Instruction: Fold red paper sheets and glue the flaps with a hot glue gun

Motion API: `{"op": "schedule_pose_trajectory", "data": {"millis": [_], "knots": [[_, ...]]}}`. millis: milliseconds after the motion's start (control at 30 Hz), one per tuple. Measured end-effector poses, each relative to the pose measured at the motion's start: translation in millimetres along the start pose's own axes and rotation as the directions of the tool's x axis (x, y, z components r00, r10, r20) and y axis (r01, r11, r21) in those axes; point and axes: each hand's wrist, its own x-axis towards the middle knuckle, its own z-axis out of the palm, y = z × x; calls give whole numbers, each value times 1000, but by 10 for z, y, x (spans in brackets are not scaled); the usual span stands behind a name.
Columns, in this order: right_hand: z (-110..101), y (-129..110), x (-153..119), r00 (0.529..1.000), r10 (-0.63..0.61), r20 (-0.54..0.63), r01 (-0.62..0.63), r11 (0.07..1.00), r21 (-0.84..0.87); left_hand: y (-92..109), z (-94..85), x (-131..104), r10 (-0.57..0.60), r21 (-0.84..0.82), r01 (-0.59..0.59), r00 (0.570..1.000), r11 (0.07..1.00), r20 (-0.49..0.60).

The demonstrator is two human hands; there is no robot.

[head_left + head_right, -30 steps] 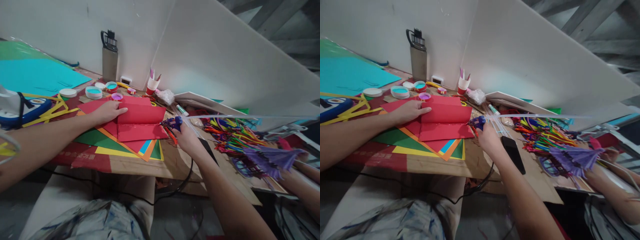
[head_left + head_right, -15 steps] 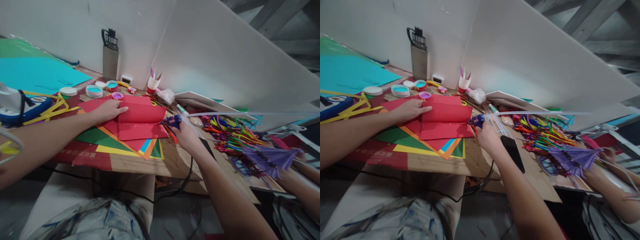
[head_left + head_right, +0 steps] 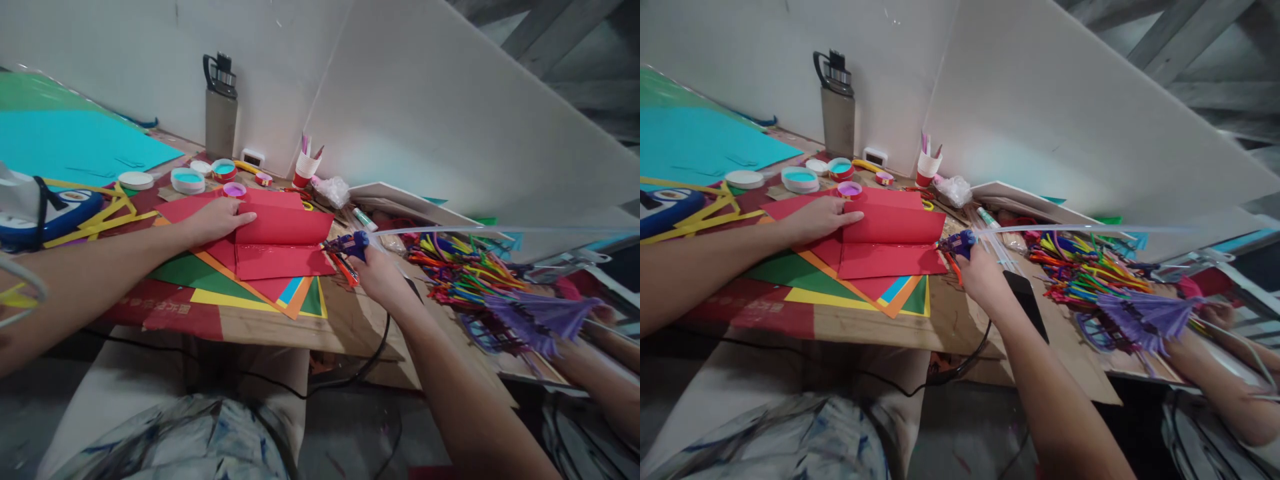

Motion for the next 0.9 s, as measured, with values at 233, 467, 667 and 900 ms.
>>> {"op": "schedule_pose_trajectory", "data": {"millis": [233, 467, 667, 900], "knots": [[58, -56, 130, 999, -35, -30, 37, 998, 51, 64, -42, -40, -28, 30, 28, 1000, 999, 0], [-50, 35, -44, 1000, 6, 24, -6, 1000, -5, 33, -23, -9, -24, 24, 24, 999, 999, 26], [-92, 132, -105, 999, -30, 43, 29, 999, 22, 44, -31, -24, -7, 8, 7, 1000, 1000, 22], [-103, 74, -81, 999, -28, 41, 27, 999, 20, 25, -23, -19, -18, -11, 18, 999, 1000, 29]]}}
